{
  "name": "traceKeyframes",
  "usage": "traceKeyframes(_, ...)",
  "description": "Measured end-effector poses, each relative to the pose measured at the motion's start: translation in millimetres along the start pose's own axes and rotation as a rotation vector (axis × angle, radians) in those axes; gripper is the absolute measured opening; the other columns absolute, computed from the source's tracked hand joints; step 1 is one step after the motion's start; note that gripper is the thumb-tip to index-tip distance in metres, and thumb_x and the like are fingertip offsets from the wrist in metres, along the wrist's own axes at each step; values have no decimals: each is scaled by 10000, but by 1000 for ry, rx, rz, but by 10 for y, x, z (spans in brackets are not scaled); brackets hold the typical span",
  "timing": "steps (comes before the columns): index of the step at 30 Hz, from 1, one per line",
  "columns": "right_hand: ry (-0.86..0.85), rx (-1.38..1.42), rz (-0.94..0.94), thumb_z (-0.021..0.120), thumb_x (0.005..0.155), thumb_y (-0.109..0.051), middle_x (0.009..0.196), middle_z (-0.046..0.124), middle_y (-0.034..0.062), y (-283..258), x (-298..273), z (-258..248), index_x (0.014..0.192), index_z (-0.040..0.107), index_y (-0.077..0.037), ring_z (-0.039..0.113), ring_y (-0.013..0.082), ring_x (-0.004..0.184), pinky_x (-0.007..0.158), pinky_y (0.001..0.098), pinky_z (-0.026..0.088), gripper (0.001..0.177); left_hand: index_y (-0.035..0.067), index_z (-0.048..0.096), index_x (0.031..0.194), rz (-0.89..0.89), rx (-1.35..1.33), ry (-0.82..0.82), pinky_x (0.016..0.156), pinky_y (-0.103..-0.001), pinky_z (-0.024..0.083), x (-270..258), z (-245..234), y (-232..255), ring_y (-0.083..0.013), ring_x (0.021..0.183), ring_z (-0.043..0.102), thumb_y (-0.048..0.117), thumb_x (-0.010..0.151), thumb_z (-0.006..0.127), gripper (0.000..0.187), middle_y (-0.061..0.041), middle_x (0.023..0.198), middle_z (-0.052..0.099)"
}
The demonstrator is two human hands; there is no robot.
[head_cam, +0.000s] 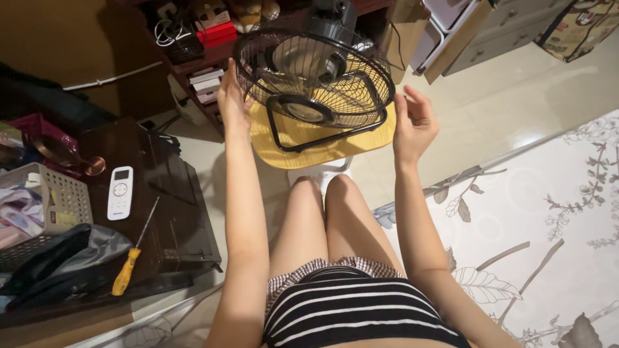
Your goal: The person disassembles a small table fan by removing the front grille, then uses a screwdriver to loosen the central nut and remove the fan blade. The person continues to loosen the rear grille nut with the screwdriver.
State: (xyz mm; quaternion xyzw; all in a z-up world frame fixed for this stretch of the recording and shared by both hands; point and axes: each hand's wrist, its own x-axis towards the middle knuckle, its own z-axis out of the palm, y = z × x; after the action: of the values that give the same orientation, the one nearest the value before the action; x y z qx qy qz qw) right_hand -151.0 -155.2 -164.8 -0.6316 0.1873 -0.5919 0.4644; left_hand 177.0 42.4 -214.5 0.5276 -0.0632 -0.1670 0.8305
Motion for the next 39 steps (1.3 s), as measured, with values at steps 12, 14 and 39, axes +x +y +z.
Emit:
traceKeyframes(12, -349, 342, 640, 565, 1000, -102, 1161, 702, -11, 1207, -387, 66, 1289, 614, -62, 635, 105, 955, 862, 274, 538, 296, 124, 682, 1389, 859, 545, 270, 1277, -453, 356, -1082, 562, 555, -286, 1503, 478, 294, 1102, 618, 339, -116, 1551, 560)
traceKeyframes(14, -421, 383, 651, 565, 1005, -98, 1177, 686, -18, 1265, -351, 96, 1322, 614, -99, 609, 99, 981, 894, 258, 537, 321, 142, 676, 1410, 990, 683, 182, 1307, -490, 289, -1419, 868, 880, -322, 1543, 411, 317, 1081, 659, 374, -102, 1567, 541)
traceKeyframes(39, -927, 747, 958, 612, 1031, -174, 1221, 731, 89, 1963, 684, 945, 1285, 682, -33, 666, 206, 1089, 890, 343, 575, 299, 149, 676, 1357, 984, 1034, -5, 1274, -537, 346, -1766, 1488, 1267, -453, 1522, 391, 388, 1011, 767, 431, -127, 1564, 507)
